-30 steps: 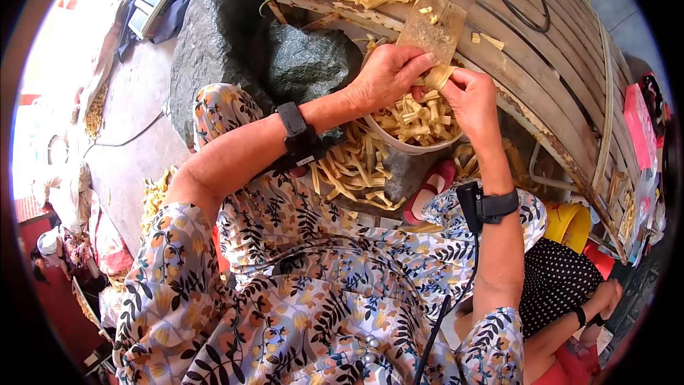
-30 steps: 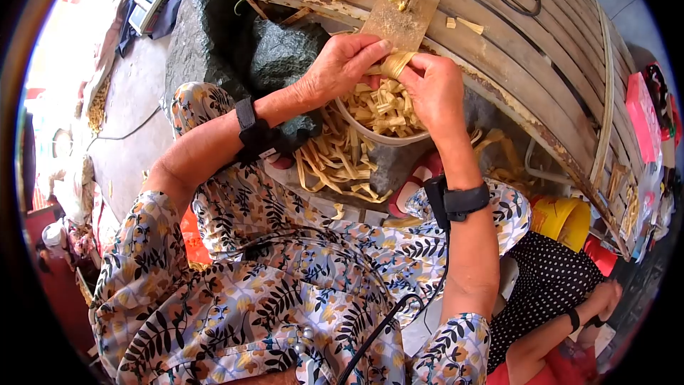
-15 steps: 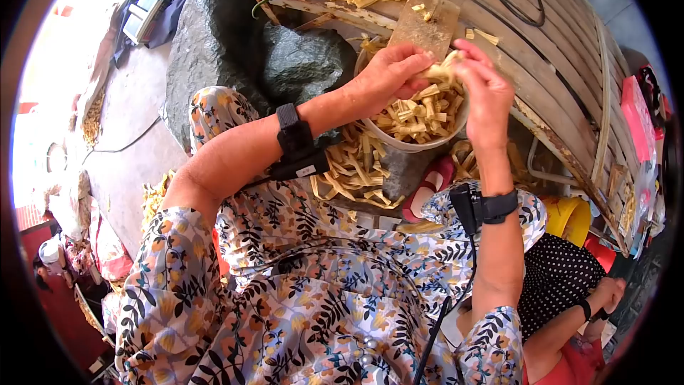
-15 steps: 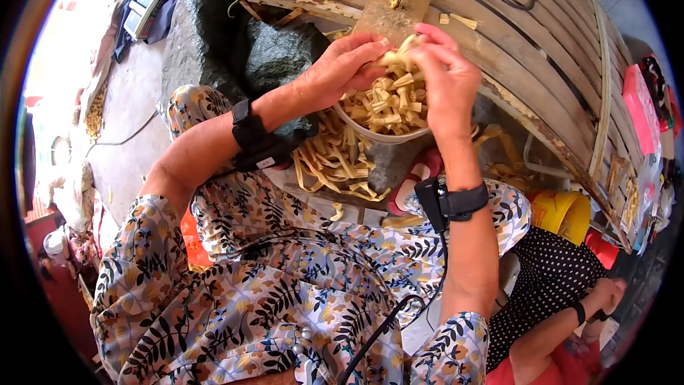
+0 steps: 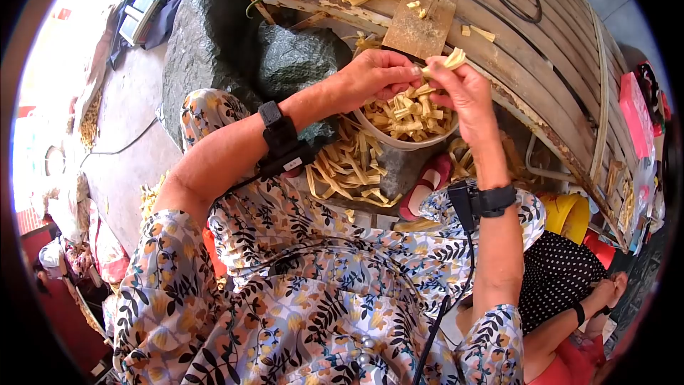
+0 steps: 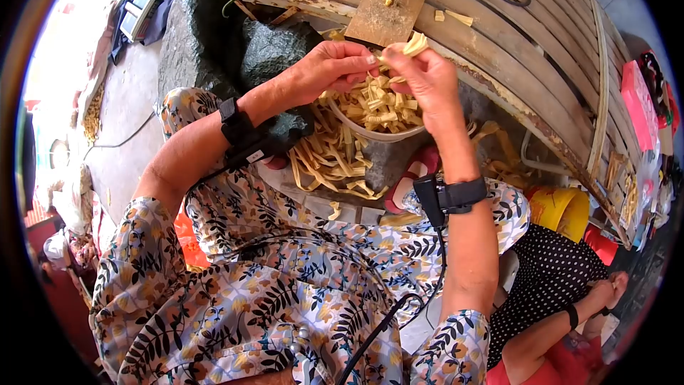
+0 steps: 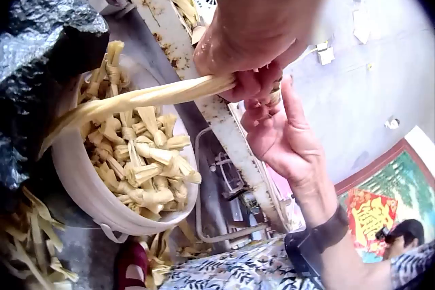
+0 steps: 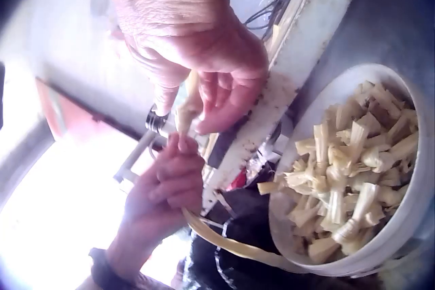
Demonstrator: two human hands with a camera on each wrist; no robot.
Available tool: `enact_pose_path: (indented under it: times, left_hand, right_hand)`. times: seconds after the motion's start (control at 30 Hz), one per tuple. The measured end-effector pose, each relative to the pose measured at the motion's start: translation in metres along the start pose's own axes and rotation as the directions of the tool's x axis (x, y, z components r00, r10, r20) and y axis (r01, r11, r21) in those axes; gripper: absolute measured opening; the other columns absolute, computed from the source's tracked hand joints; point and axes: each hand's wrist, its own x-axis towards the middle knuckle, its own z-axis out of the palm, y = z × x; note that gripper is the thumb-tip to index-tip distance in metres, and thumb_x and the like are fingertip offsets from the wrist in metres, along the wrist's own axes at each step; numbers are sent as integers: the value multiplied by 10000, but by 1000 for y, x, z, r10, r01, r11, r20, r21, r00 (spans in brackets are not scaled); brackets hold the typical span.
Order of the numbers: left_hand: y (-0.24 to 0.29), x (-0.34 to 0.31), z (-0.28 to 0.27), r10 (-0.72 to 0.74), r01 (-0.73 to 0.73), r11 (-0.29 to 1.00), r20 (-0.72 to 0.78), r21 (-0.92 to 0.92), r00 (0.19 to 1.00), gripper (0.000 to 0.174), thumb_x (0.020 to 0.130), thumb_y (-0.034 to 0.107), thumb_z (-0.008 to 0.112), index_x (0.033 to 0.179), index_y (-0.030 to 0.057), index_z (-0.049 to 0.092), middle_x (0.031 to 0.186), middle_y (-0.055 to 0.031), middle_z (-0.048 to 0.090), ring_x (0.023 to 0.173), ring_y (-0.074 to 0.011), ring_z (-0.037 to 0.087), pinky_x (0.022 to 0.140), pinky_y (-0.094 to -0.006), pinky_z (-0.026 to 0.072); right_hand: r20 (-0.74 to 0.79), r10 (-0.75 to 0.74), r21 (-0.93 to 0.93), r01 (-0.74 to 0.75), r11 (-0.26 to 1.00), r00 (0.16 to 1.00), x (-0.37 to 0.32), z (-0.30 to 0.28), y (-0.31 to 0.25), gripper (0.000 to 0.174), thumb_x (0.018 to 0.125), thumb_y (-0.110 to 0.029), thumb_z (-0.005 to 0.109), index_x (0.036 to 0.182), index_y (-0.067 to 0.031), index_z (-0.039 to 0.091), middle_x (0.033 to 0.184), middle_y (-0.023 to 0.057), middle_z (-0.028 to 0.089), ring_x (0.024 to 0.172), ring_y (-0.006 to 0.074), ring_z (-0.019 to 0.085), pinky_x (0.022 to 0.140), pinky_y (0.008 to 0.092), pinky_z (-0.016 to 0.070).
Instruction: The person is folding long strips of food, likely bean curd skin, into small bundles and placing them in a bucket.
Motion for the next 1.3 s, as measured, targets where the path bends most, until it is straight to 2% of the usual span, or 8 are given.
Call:
enact_pose_path:
  times: [0.03, 0.23, 0.4, 0.53, 0.63, 0.87, 1.07, 1.3]
  left_hand:
    - [1, -1, 1, 10, -10, 999, -3, 40, 1000, 220, 881, 213, 517, 876, 4, 583, 584, 64, 385, 500, -23, 312, 444, -174, 235]
    - [1, 0, -5, -14, 14, 1000, 37, -5, 999, 203, 881, 202, 514, 857, 10, 575, 584, 59, 405, 493, -20, 319, 436, -175, 241]
    - [0, -2, -13, -56, 60, 997, 97, -39, 994, 195, 878, 197, 517, 846, 12, 569, 592, 58, 425, 494, -16, 327, 431, -170, 244]
    - [7, -5, -13, -56, 43, 980, 63, 194, 996, 237, 874, 247, 531, 925, 18, 572, 674, 35, 507, 563, -25, 429, 496, -166, 336]
    - [12, -4, -5, 23, -51, 937, 83, 347, 996, 327, 869, 319, 536, 1018, 29, 562, 817, 2, 584, 680, -53, 528, 612, -192, 421]
    - [9, 14, 4, 52, -67, 971, 73, 230, 996, 278, 880, 276, 515, 961, 20, 585, 788, -7, 591, 642, -51, 517, 595, -190, 415]
    - [11, 10, 13, 52, -65, 993, 123, 97, 991, 244, 888, 258, 491, 887, 40, 600, 759, -7, 594, 623, -44, 499, 586, -184, 412]
    - [8, 15, 12, 109, -117, 982, 57, 151, 992, 236, 883, 255, 503, 855, 44, 604, 701, -8, 593, 594, -48, 511, 564, -182, 424]
  right_hand:
    - [20, -50, -5, 50, 999, 999, -1, 5, 2, 218, 774, -200, 666, 895, -26, 619, 729, 2, 596, 588, 35, 531, 501, 160, 446]
    - [56, -99, 98, 94, 991, 993, 1, 3, 5, 166, 790, -161, 637, 879, -22, 624, 669, 27, 581, 491, 23, 478, 424, 155, 381]
    - [-1, -86, -19, 86, 996, 996, -1, 2, -1, 185, 820, -174, 603, 893, -6, 631, 687, 20, 590, 526, 42, 504, 444, 168, 415]
    - [-41, -279, -239, 261, 935, 959, 6, -13, 2, 208, 827, -192, 598, 866, 8, 643, 695, 0, 591, 571, 42, 514, 495, 185, 449]
    - [-61, -276, -223, 257, 940, 959, 3, -9, 1, 198, 820, -183, 608, 843, 10, 647, 674, -5, 575, 578, 40, 497, 512, 184, 427]
    - [-31, -475, -223, 457, 861, 880, 9, 3, 7, 158, 805, -152, 621, 835, 0, 650, 668, -11, 552, 598, 35, 476, 520, 177, 378]
    - [-73, -163, 306, 178, 935, 984, 10, -1, 5, 124, 780, -105, 637, 810, 15, 638, 670, 6, 544, 572, 54, 457, 493, 169, 334]
    - [-85, -208, 232, 222, 947, 974, 11, 9, 1, 112, 779, -95, 632, 796, 15, 633, 669, 13, 547, 534, 46, 413, 471, 176, 316]
